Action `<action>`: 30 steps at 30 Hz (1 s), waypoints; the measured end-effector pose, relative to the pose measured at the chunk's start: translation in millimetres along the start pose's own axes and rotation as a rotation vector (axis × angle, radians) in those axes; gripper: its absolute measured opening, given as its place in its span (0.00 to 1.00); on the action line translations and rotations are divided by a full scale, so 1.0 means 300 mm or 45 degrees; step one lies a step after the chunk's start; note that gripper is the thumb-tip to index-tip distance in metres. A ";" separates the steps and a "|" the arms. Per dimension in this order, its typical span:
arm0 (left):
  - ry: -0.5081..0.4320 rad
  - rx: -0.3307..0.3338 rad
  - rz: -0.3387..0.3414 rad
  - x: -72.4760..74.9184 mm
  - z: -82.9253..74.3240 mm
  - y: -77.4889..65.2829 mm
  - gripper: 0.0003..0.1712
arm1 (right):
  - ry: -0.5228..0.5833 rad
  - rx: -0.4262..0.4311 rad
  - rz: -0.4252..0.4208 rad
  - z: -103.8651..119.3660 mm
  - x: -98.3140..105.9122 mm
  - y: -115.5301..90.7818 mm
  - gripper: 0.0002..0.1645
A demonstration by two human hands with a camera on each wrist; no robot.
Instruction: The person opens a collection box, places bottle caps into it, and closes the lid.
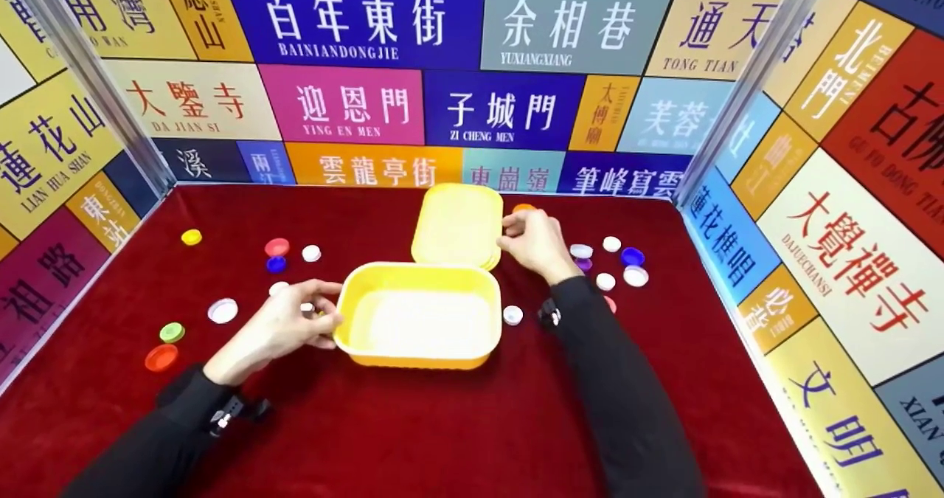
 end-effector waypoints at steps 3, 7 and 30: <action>0.024 -0.007 -0.014 0.004 -0.003 0.000 0.35 | -0.019 0.042 0.012 0.014 0.007 -0.033 0.25; 0.074 -0.019 -0.031 0.009 -0.009 0.001 0.35 | -0.052 0.077 0.040 0.026 0.013 -0.086 0.28; 0.320 -0.019 0.023 -0.001 -0.077 0.042 0.38 | -0.285 0.219 0.337 0.010 -0.093 -0.333 0.36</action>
Point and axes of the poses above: each hand's wrist, its own y-axis towards the middle knuckle, its own x-axis out of the back of the hand, z = x × y, the point moved 10 cm from there along y, towards the middle knuckle, and after that the axes turned 10 degrees about z, right-handed, at the moved point
